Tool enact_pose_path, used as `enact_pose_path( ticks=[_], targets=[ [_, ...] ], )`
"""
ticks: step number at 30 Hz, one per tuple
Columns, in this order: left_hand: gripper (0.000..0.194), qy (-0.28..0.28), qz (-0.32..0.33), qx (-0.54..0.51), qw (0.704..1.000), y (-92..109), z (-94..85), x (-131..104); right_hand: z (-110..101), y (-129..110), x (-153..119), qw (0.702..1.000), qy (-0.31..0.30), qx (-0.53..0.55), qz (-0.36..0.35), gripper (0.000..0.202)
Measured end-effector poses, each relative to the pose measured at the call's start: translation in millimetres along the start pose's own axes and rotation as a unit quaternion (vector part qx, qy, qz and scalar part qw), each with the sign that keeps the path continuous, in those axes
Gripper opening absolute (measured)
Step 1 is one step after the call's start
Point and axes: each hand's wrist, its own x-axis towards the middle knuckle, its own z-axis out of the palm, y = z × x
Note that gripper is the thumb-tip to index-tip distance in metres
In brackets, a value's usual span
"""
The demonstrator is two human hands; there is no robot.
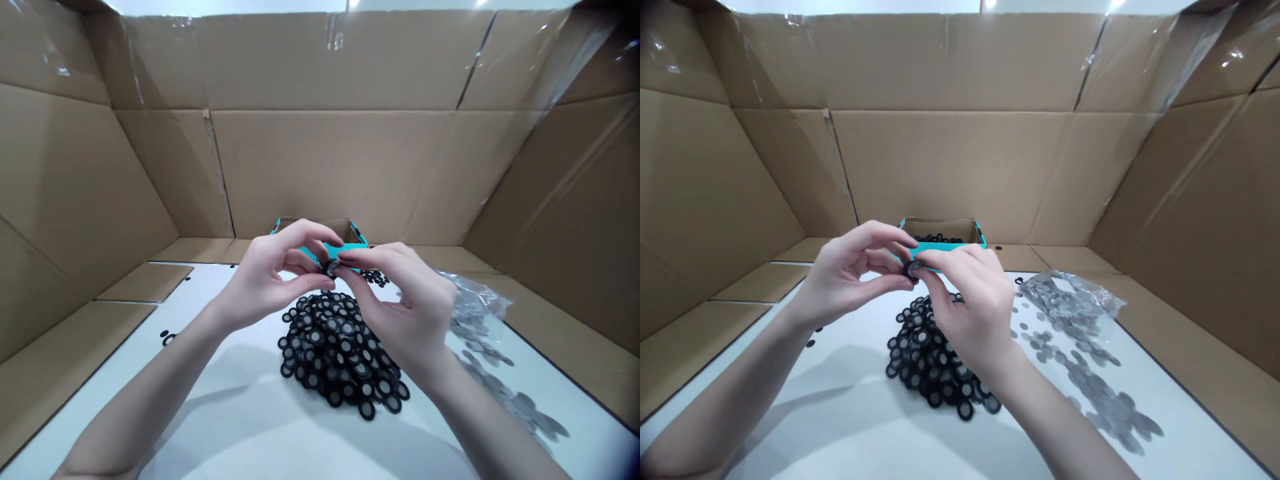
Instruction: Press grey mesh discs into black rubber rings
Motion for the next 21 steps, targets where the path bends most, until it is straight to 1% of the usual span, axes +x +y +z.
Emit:
enact_pose_path(
  ticks=[4, 7, 9, 11, 13, 15, 18, 21],
  targets=[
    [0.024, -0.006, -0.019, -0.028, 0.999, 2.1, 0.7, 1.3, 1.5, 1.8, -2.1, 0.998, 0.011, -0.033, -0.047, 0.015],
    [0.018, -0.007, -0.04, -0.044, 0.998, 3.3, 0.9, 1.3, 0.7, 1.4, -2.4, 0.999, 0.001, -0.015, -0.046, 0.017],
    [0.018, -0.002, -0.045, -0.047, 0.998, 3.4, 1.0, 0.6, -0.6, 1.1, -2.0, 0.999, -0.013, 0.036, -0.01, 0.018],
    [0.019, 0.007, -0.045, -0.049, 0.998, 3.1, 1.5, -0.2, -2.1, 1.4, -1.5, 0.993, -0.035, 0.092, 0.057, 0.018],
    [0.019, 0.018, -0.039, -0.046, 0.998, 2.9, 2.4, -1.1, -3.3, 2.0, -1.3, 0.979, -0.061, 0.142, 0.132, 0.018],
    [0.018, 0.028, -0.027, -0.028, 0.999, 3.0, 3.5, -1.9, -3.8, 2.5, -1.3, 0.959, -0.081, 0.192, 0.19, 0.016],
    [0.018, 0.034, 0.0, 0.014, 0.999, 2.8, 4.6, -2.7, -3.9, 2.5, -1.5, 0.932, -0.088, 0.254, 0.242, 0.014],
    [0.021, 0.018, 0.03, 0.049, 0.998, 2.2, 4.8, -2.6, -4.0, 2.1, -1.5, 0.92, -0.092, 0.273, 0.266, 0.016]
  ],
)
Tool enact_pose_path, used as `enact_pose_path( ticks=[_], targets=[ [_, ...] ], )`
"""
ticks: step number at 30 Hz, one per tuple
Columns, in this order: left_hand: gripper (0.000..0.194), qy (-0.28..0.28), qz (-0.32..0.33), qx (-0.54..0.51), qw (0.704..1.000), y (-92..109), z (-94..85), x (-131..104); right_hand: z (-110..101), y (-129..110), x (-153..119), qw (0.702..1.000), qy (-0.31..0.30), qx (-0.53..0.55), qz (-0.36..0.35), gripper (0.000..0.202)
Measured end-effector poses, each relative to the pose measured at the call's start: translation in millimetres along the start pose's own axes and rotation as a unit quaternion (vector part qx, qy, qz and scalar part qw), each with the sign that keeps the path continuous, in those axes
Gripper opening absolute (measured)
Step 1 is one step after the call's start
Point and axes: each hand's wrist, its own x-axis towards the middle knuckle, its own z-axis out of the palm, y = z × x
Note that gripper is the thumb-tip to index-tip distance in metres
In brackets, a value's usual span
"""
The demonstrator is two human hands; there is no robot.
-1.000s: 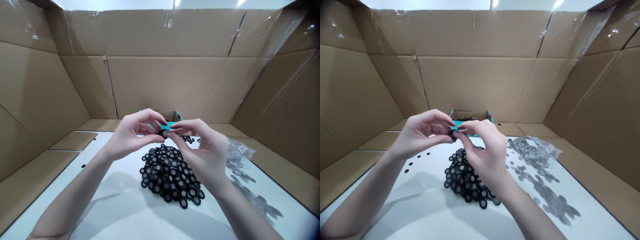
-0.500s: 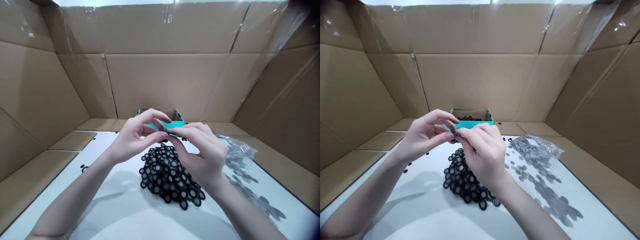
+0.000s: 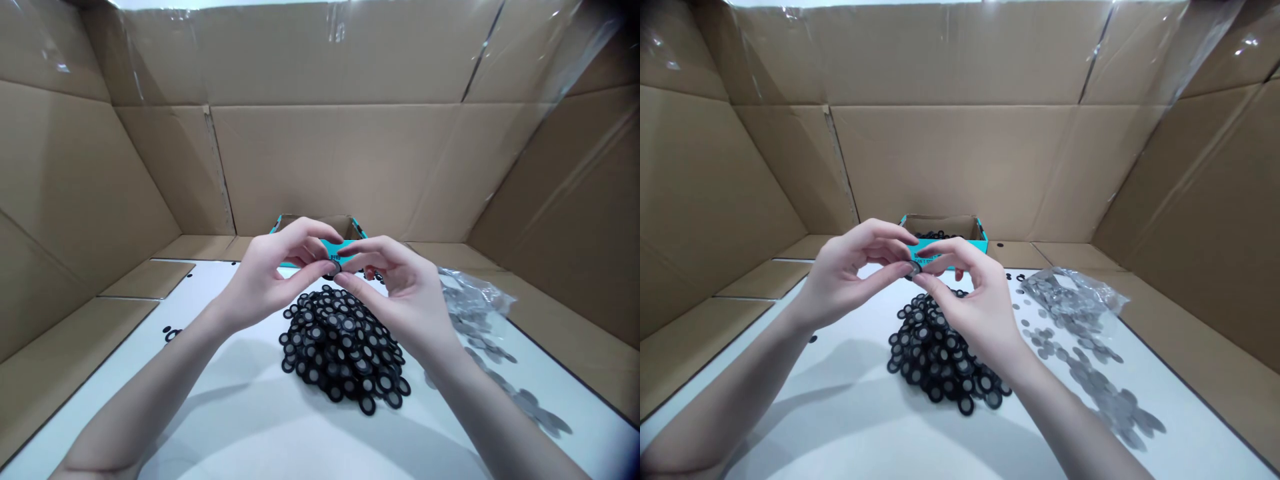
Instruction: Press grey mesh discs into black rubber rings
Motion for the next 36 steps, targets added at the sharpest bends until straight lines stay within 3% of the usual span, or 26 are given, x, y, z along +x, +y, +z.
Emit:
enact_pose_path(
  ticks=[4, 12, 22, 28, 33, 36],
  targets=[
    [0.023, -0.022, 0.015, 0.006, 1.0, 0, 0.7, 1, 0, 0, 0, 1.0, -0.002, -0.009, 0.005, 0.016],
    [0.014, -0.017, -0.042, -0.01, 0.999, 2, 4.1, -1, -4, 5, 3, 0.999, -0.037, 0.029, 0.024, 0.019],
    [0.01, -0.135, -0.088, 0.019, 0.987, 2, -7.5, 0, -7, 5, 5, 0.993, -0.079, 0.066, 0.056, 0.027],
    [0.012, -0.099, -0.102, 0.006, 0.99, -1, -5.9, -1, -7, 8, 5, 0.994, -0.08, 0.044, 0.06, 0.027],
    [0.014, -0.174, -0.112, 0.005, 0.978, 1, -12.3, 1, -5, 9, 4, 0.99, -0.109, 0.064, 0.064, 0.028],
    [0.015, -0.18, -0.107, -0.005, 0.978, 1, -16.3, 2, -2, 10, 2, 0.99, -0.108, 0.069, 0.063, 0.029]
  ],
)
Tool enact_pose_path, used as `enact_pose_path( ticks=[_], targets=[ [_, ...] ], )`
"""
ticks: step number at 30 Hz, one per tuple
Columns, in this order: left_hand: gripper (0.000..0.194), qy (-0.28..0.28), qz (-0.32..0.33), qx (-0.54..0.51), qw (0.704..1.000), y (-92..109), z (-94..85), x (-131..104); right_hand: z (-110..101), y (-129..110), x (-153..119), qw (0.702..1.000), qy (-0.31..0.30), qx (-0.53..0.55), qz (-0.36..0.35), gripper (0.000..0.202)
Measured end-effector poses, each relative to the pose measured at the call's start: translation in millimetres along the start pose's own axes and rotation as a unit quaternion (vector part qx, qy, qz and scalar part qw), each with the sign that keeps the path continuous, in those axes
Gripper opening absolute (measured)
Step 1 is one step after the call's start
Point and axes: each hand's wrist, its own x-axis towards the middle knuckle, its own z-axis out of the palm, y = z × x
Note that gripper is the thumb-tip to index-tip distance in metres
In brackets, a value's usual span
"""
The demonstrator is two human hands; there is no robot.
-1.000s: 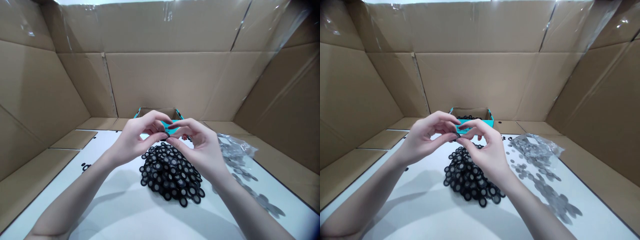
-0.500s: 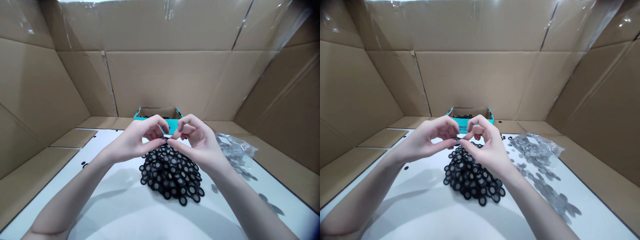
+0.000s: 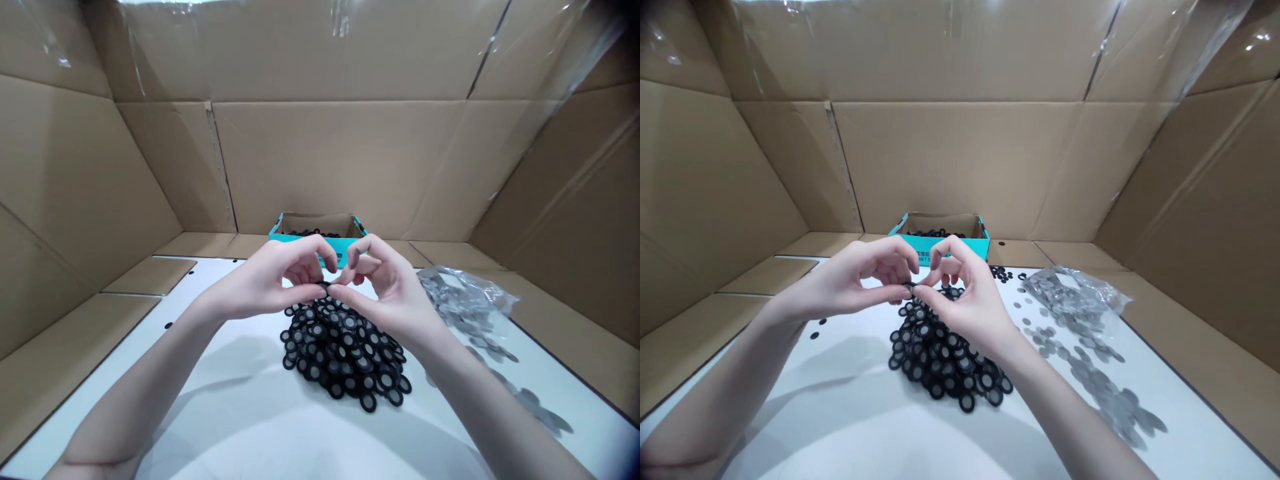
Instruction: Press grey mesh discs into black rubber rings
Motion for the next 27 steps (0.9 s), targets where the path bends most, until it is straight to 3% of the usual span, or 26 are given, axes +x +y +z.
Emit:
enact_pose_path(
  ticks=[9, 17, 23, 27],
  targets=[
    [0.019, 0.022, 0.003, -0.097, 0.995, -4, 0.7, 2, -4, 0, -1, 1.0, -0.007, 0.009, -0.01, 0.032],
    [0.015, -0.01, 0.003, 0.022, 1.0, 3, -1.3, -1, 4, 0, -1, 0.999, 0.014, -0.011, -0.032, 0.029],
    [0.029, 0.102, 0.063, 0.018, 0.993, 3, 1.7, -3, 5, -2, -2, 0.991, 0.077, -0.06, -0.092, 0.023],
    [0.031, 0.126, 0.121, -0.011, 0.985, 6, 3.7, -4, 4, -6, -7, 0.971, 0.114, -0.095, -0.185, 0.026]
  ],
)
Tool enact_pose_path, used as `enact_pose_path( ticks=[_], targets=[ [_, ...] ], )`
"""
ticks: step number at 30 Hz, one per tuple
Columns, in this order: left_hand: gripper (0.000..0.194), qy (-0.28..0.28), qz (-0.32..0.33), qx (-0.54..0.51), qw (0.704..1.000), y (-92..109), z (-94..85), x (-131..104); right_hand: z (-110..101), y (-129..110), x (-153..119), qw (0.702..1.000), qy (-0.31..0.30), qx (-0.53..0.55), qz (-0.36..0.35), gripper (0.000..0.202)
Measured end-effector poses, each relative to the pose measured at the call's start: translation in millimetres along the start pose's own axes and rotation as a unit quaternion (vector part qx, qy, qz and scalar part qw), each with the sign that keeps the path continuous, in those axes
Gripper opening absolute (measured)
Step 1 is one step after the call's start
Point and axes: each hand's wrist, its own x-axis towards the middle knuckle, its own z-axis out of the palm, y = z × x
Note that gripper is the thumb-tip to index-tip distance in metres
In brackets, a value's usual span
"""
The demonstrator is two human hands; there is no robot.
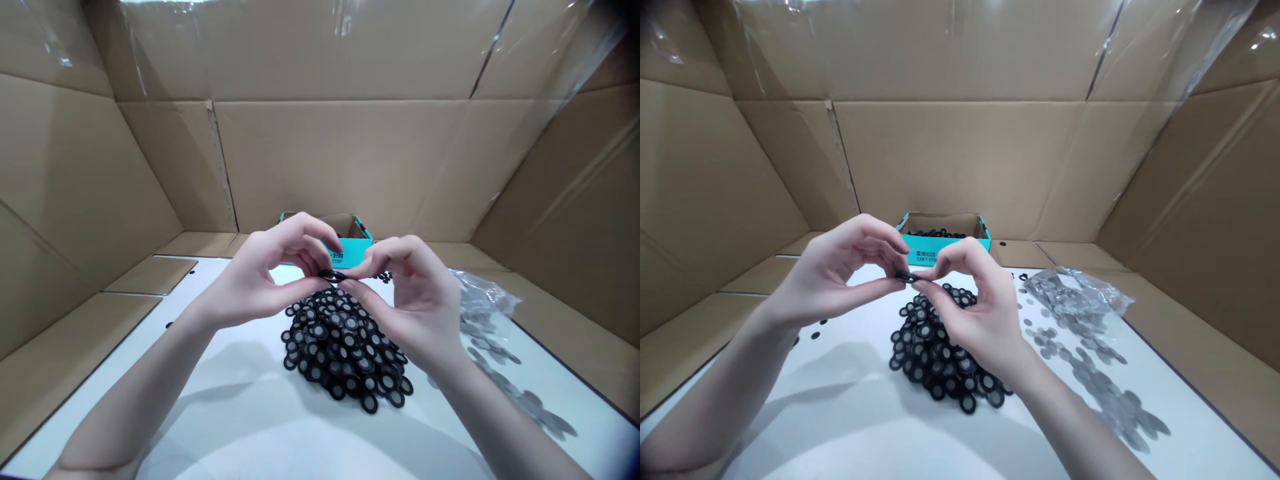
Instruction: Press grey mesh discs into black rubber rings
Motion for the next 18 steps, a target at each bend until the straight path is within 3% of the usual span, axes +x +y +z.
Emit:
enact_pose_path(
  ticks=[10, 18],
  targets=[
    [0.033, 0.014, 0.026, -0.008, 1.0, 2.4, 0.3, -3.6, -3.0, -4.9, -3.4, 0.995, 0.002, -0.054, -0.084, 0.029],
    [0.027, 0.03, 0.033, 0.01, 0.999, 2.5, 4.0, -3.6, -2.9, -6.0, -1.7, 0.995, 0.001, -0.067, -0.075, 0.026]
  ],
)
